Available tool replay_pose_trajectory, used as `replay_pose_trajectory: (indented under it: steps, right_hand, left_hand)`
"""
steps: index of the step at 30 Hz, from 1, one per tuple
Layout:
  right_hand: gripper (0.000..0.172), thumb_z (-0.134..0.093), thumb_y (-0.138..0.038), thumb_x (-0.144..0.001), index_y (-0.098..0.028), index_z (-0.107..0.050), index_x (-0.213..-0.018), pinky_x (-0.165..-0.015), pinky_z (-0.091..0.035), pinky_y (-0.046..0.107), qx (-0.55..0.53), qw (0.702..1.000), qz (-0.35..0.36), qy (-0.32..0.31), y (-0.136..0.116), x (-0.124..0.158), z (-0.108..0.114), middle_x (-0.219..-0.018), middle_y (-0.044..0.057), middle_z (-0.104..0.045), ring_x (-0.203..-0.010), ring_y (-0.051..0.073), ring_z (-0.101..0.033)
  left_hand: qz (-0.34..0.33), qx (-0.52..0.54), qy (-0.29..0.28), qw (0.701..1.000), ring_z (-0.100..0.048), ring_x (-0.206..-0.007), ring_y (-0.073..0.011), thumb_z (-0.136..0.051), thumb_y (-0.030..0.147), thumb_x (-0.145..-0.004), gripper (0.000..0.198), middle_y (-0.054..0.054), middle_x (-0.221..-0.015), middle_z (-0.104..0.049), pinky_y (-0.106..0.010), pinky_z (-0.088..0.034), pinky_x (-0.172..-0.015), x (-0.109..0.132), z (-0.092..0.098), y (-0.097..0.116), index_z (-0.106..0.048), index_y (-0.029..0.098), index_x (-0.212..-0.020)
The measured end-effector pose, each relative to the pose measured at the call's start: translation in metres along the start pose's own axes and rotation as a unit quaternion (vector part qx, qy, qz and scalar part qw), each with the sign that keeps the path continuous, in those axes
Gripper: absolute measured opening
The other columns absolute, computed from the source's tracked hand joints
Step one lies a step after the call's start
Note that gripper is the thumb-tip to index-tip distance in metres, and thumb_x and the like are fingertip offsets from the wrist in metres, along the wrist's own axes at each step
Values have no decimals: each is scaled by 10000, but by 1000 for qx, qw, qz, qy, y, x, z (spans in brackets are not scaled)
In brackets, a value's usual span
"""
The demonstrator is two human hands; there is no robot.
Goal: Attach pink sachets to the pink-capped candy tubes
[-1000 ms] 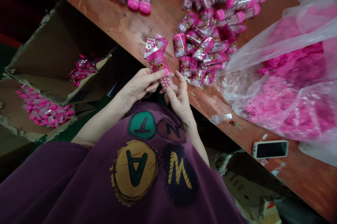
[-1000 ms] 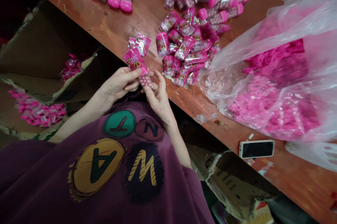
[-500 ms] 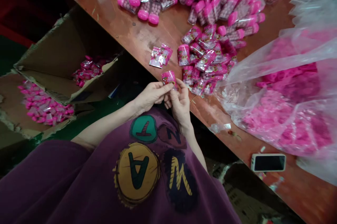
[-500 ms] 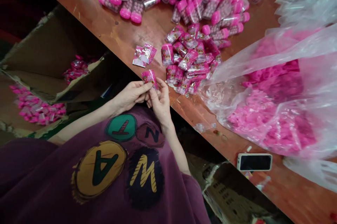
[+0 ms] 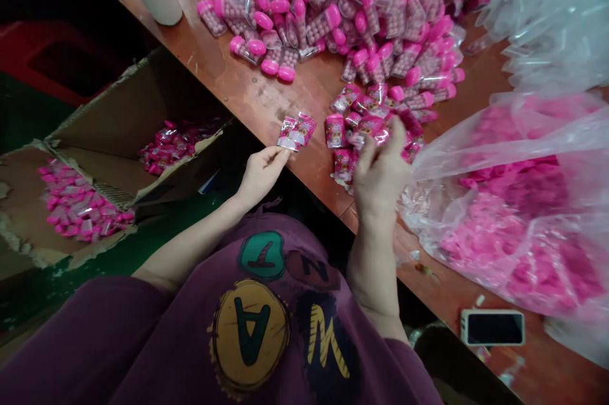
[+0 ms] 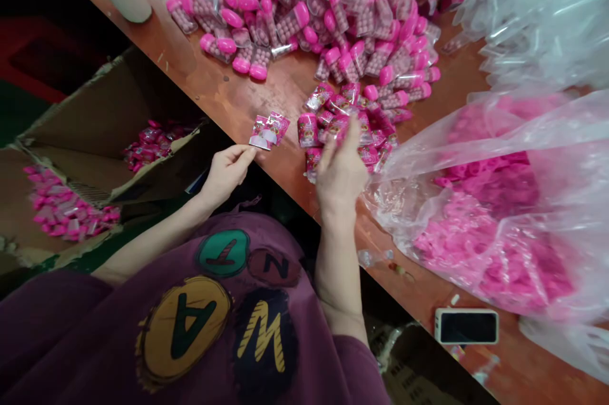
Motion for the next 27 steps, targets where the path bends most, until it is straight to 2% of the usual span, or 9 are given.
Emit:
replay_pose_trajectory:
  steps: [2,4,6,9,13,17,21,24,27]
  right_hand:
    - [470,-322,-358,-1092,-136,-508,-1462,-952,-571,531,1,998,40,-50,-25,-9,-21,-1237,211,-694,-1093,333,-720]
    - [392,-350,-275,-1079,-125,-582,-1356,-981,-564,517,1,993,58,-101,-44,-21,-49,-1297,228,-652,-1139,336,-697]
    - [317,-415,-226,-1046,-96,-610,-1260,-965,-565,537,12,988,55,-141,-52,-34,-74,-1307,258,-613,-1097,349,-696]
    - [230,-476,-161,-991,-73,-598,-1165,-951,-561,579,22,982,56,-179,-52,-50,-97,-1276,278,-587,-1048,363,-693]
    - [218,-446,-99,-963,-80,-577,-1135,-961,-552,618,26,978,68,-198,-50,-56,-103,-1228,264,-597,-1055,375,-686]
    - [247,-447,-76,-956,-70,-556,-1178,-973,-559,589,36,973,77,-215,-50,-54,-105,-1271,268,-578,-1099,370,-676]
    - [193,-505,-165,-991,-100,-569,-1161,-1053,-534,528,-1,976,85,-201,-47,-51,-100,-1241,222,-601,-1140,326,-649]
    - [166,-485,-167,-996,-130,-580,-1127,-1044,-533,525,-2,977,80,-200,-44,-47,-100,-1195,193,-627,-1096,305,-651]
    - [210,-416,-135,-999,-122,-588,-1118,-1018,-544,510,14,977,81,-196,-46,-44,-102,-1189,197,-635,-1091,304,-654]
  left_hand:
    - [-101,-81,23,991,-757,-920,-179,-633,323,-993,238,-98,-1072,-817,-277,-571,-840,-8,2,4,-793,149,-1014]
    - [-159,-172,24,972,-746,-1136,-226,-612,245,-997,214,-105,-1228,-791,-330,-557,-1003,-12,-2,6,-798,157,-1057]
    - [-167,-267,12,949,-728,-1213,-244,-597,216,-1004,225,-85,-1344,-747,-356,-553,-1050,-12,-8,6,-796,183,-1106]
    - [-157,-362,-8,919,-723,-1235,-263,-580,242,-1025,256,-55,-1428,-696,-363,-590,-1002,-8,-13,6,-783,211,-1178]
    - [-157,-411,-26,898,-748,-1184,-274,-545,269,-1046,293,-46,-1464,-666,-357,-627,-896,-5,-14,8,-780,209,-1211]
    - [-147,-429,-36,891,-762,-1145,-271,-526,277,-1054,318,-44,-1483,-650,-376,-632,-899,-7,-12,8,-768,219,-1252]
    - [-144,-446,-50,882,-768,-1123,-280,-493,299,-1065,348,-24,-1515,-622,-395,-641,-859,-6,-12,6,-758,250,-1284]
    - [-138,-470,-56,870,-778,-1085,-293,-465,309,-1072,380,-29,-1556,-582,-415,-644,-829,-4,-13,4,-736,256,-1333]
    - [-134,-490,-61,859,-783,-1061,-301,-464,307,-1069,407,-58,-1581,-553,-422,-641,-817,-2,-15,3,-696,246,-1397]
Point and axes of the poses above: each hand's wrist, its own x-axis away from the middle knuckle, its own z-axis out of the back of the hand, y = z × x, the point moved 5 cm from there along -x, towards the middle knuckle
